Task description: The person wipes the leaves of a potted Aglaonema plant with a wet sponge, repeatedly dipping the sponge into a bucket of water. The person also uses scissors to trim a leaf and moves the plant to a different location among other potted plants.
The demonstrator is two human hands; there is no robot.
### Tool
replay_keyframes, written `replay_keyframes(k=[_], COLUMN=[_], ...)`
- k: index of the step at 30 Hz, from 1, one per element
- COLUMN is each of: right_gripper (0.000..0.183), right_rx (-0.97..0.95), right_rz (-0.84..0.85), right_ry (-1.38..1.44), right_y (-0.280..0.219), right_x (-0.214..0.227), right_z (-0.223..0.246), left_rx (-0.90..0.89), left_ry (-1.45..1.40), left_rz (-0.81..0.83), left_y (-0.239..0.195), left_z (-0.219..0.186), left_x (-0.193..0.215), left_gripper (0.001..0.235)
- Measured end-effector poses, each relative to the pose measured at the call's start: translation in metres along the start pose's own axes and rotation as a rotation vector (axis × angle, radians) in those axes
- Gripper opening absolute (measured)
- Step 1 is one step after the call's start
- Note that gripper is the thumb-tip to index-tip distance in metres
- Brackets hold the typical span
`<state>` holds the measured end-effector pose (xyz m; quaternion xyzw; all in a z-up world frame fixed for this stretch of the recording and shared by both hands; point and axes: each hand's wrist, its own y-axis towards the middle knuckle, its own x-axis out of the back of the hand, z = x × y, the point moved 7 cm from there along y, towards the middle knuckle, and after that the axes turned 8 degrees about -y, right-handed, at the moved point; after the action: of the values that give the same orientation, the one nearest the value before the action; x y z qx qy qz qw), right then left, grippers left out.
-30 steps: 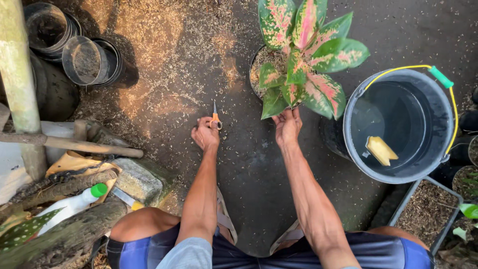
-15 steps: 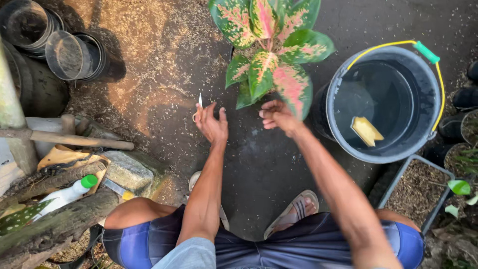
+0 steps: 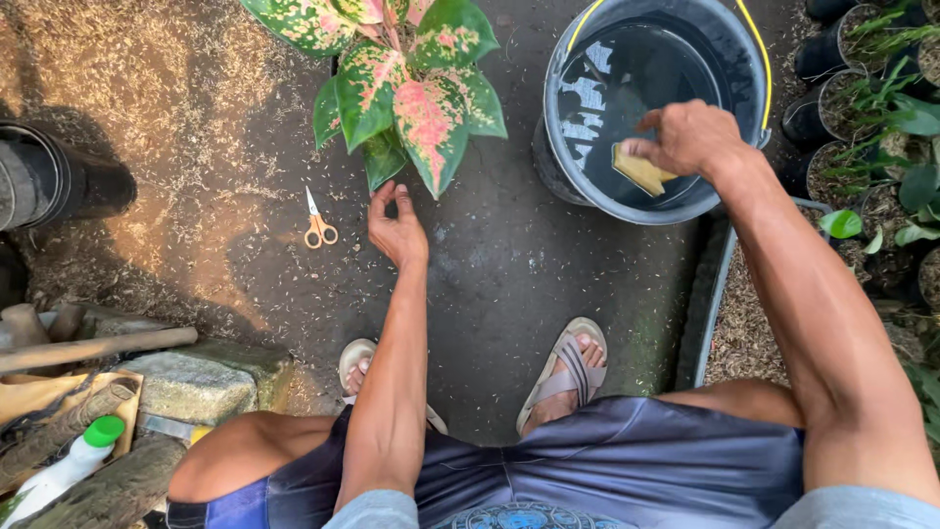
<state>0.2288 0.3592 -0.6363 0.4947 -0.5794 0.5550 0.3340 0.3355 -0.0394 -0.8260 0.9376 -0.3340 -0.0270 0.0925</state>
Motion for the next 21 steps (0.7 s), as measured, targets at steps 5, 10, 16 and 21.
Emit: replay_keyframes(k=[5, 10, 16, 21], right_gripper=[0.08, 0.072, 0.056, 0.033], right_rx=[0.03, 0.185, 0.099, 0.046], right_rz=[0.129, 0.09, -0.166, -0.402], right_ry=[0.137, 0.033, 0.09, 0.32], right_y=[0.036, 0.053, 0.053, 0.033], right_x=[-0.079, -0.117, -0.076, -0.022], right_z=[-0.017, -0.02, -0.03, -0.033], left_rx=[0.121, 0.092, 0.225, 0.346], left_ry=[-0.106, -0.083, -0.091, -0.389], left_rz=[-0.038, -0.034, -0.116, -0.119], left_y=[-0.002, -0.007, 0.002, 0.019], left_z=[0.013, 0.017, 0.026, 0.031], left_x=[-0.001, -0.005, 0.0, -0.004], left_gripper=[0.026, 0.024, 0.025, 0.034])
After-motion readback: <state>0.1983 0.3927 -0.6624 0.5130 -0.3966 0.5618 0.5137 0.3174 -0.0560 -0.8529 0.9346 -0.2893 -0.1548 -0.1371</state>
